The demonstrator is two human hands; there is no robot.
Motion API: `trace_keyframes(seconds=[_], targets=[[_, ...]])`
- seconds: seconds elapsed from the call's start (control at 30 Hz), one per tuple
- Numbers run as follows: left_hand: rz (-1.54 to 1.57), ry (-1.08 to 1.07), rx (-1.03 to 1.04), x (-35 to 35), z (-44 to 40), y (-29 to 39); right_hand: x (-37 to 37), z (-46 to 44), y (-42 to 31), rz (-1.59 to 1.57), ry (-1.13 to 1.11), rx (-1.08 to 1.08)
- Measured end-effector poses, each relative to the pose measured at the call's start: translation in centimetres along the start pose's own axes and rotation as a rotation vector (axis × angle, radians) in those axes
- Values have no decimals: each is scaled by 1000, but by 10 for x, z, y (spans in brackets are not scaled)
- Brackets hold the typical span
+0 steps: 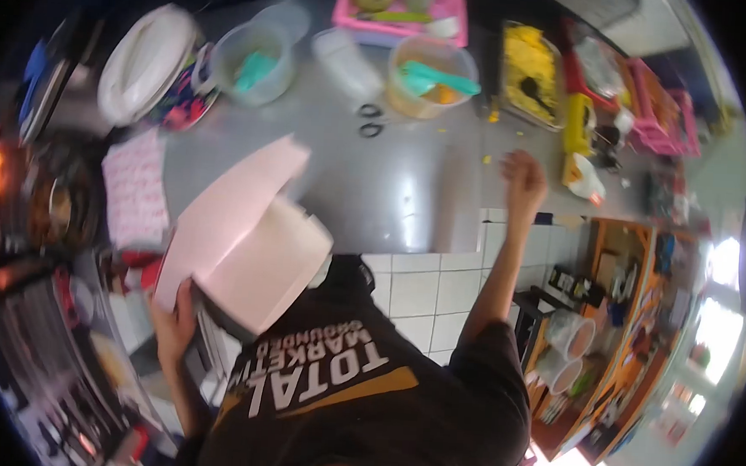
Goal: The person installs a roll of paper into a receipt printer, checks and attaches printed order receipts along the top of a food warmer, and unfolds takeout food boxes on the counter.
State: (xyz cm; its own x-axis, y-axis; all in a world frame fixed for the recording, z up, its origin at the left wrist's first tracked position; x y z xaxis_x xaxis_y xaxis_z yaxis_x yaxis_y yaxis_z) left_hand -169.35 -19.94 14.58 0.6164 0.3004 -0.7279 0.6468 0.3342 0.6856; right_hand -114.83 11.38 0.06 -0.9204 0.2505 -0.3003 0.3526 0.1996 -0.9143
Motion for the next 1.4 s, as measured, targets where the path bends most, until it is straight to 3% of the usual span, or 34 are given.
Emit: trace_keyframes(seconds=[0.07, 0.1, 0.13, 0.2, 0.33, 0.4, 0.43, 0.53, 0.77, 0.9, 0.97, 1.0, 1.07, 1.1, 1.13, 1.17, 1.2, 1.27, 1.3, 1.4], targets=[[1, -39, -25, 4, -5, 0, 135, 90, -142, -354, -582, 68], [-61, -43, -4, 7, -5, -4, 182, 140, -188, -443, -766, 51], [-116, -45, 32, 8, -5, -7, 208, 168, -243, -384, -996, -33], [-8, -168, -46, 6, -9, 2, 241, 205, -287, -365, -1251, 57], [49, -76, 88, -17, 7, -6, 274, 244, -312, -406, -1214, -125], [49, -28, 105, -27, 15, -15, 282, 266, -323, -205, -1413, -88], [39, -3, 119, -32, 20, -19, 286, 274, -330, -327, -1267, -242], [88, 29, 118, -45, 31, -39, 294, 291, -332, -245, -1247, -178], [68, -11, 64, -67, 49, -52, 264, 292, -357, -154, -1055, -334], [53, -23, 83, -71, 59, -64, 246, 300, -367, -98, -948, -314], [60, -54, 59, -71, 65, -84, 205, 264, -404, -2, -609, -369], [69, -61, 70, -73, 69, -91, 179, 248, -408, 159, -526, -287], [95, -61, 14, -80, 75, -110, 146, 227, -390, 100, -368, -364], [133, -67, -24, -85, 78, -118, 144, 221, -392, 427, -361, -506], [141, -75, -17, -89, 83, -125, 147, 217, -369, 527, -349, -819], [87, -50, -51, -94, 88, -135, 157, 216, -340, 743, -461, -910], [34, -28, -87, -98, 93, -146, 168, 201, -271, 976, -605, -720], [117, -51, -91, -93, 100, -174, 177, 191, -185, 1010, -643, -458], [184, -34, -81, -93, 106, -181, 177, 183, -117, 1079, -672, -480], [188, 46, -16, -102, 122, -175, 170, 190, -24, 1144, -731, -608]])
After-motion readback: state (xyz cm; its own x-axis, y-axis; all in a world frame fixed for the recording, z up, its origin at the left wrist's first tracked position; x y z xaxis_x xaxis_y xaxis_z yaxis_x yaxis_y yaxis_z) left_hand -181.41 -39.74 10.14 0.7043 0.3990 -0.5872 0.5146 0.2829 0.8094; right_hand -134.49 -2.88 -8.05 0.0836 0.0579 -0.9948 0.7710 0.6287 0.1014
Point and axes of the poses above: each hand's wrist, its own z-axis away from the middle knuckle, its own x-axis out of the palm, y = z × x, the point moved 6 cm from there along -z, towards the middle knuckle, and after that the axes turned 8 degrees about -x, right-handed, at the moved point
